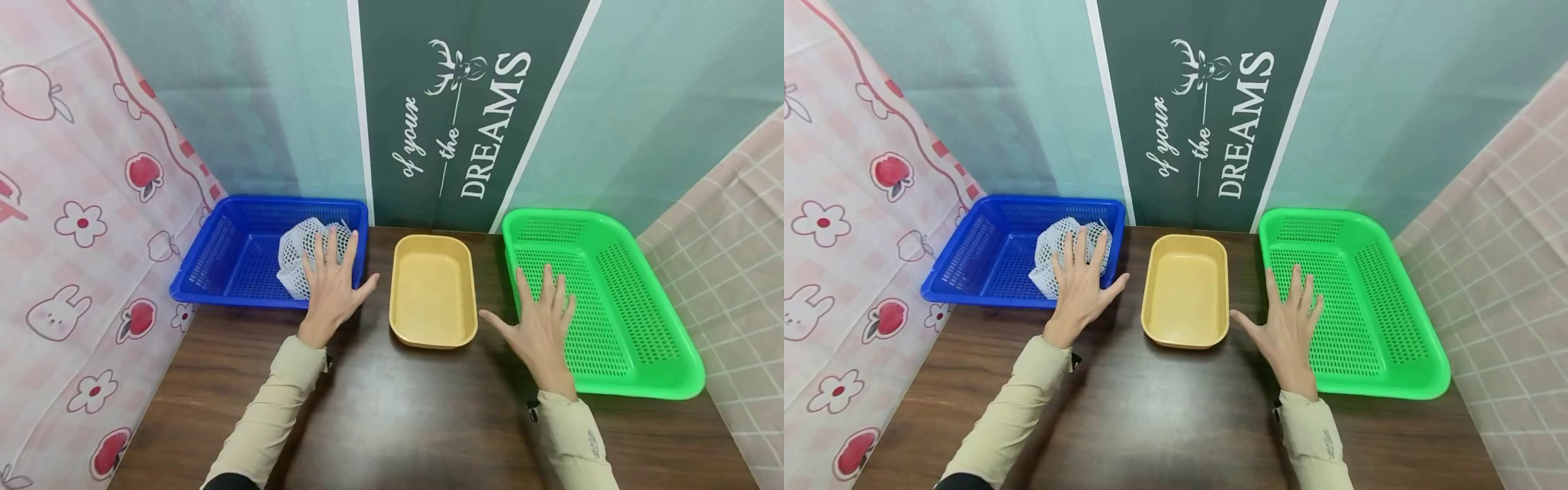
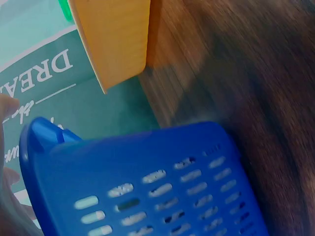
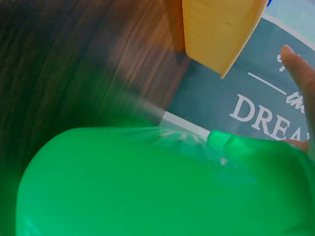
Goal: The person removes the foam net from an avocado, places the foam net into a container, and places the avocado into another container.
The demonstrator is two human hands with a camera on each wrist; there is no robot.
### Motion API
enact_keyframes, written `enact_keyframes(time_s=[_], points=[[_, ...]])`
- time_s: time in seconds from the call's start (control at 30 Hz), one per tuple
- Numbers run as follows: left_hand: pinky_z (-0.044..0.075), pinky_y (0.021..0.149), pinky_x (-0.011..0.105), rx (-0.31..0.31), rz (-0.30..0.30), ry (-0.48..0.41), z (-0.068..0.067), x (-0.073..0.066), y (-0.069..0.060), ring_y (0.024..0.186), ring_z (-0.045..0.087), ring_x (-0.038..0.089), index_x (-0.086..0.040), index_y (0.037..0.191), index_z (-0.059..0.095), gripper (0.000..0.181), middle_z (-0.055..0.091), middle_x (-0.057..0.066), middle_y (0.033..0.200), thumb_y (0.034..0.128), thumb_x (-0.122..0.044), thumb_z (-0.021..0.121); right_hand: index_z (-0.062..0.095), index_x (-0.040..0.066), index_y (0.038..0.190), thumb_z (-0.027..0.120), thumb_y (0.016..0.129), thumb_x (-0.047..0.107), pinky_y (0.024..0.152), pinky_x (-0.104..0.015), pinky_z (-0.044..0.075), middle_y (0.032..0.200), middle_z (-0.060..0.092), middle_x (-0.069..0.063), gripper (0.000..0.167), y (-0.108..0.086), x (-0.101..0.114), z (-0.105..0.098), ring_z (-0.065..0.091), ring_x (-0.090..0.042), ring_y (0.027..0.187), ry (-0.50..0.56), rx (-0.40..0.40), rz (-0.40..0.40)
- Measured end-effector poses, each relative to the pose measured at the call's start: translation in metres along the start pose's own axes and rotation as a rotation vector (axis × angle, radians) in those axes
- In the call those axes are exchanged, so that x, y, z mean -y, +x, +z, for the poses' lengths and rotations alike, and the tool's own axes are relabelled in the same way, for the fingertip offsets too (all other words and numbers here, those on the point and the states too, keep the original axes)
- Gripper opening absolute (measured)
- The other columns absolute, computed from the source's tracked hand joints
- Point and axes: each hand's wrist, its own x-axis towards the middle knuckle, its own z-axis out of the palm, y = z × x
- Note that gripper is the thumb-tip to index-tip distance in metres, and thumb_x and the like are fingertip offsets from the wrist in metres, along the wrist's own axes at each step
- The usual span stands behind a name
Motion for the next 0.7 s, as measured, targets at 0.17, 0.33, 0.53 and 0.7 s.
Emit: enact_keyframes(time_s=[0.17,0.33,0.53,0.7], points=[[0.019,0.106,0.079,0.025,-0.048,-0.030,-0.003,0.008,-0.001,0.148,0.019,0.049,-0.021,0.155,0.032,0.087,0.027,0.023,0.160,0.0836,-0.058,0.064,0.038,0.017,0.153,0.074,0.073,0.063,0.109,-0.076,0.004,0.165,0.005,-0.022,0.099,-0.006,-0.008,-0.006,0.001,-0.049,0.150,0.001,0.058,0.014],[0.019,0.106,0.080,0.043,-0.088,-0.033,-0.006,0.016,-0.002,0.147,0.020,0.050,-0.020,0.155,0.033,0.085,0.026,0.023,0.160,0.0847,-0.058,0.063,0.042,0.019,0.150,0.072,0.076,0.064,0.107,-0.077,0.005,0.166,0.004,-0.021,0.092,-0.013,-0.017,-0.012,0.003,-0.052,0.149,0.012,0.105,0.018],[0.020,0.105,0.080,0.025,-0.101,-0.020,-0.007,0.026,-0.002,0.144,0.025,0.052,-0.017,0.151,0.039,0.082,0.030,0.024,0.157,0.0840,-0.057,0.064,0.045,0.019,0.149,0.073,0.077,0.061,0.105,-0.077,0.004,0.165,0.002,-0.022,0.088,-0.019,-0.025,-0.017,0.002,-0.052,0.148,0.034,0.124,0.034],[0.019,0.106,0.079,0.036,-0.130,-0.025,-0.010,0.035,-0.003,0.143,0.027,0.052,-0.017,0.151,0.039,0.081,0.032,0.024,0.156,0.0843,-0.056,0.064,0.047,0.020,0.148,0.072,0.079,0.061,0.104,-0.077,0.006,0.166,0.003,-0.022,0.084,-0.024,-0.033,-0.023,0.003,-0.053,0.148,0.040,0.129,0.032]])
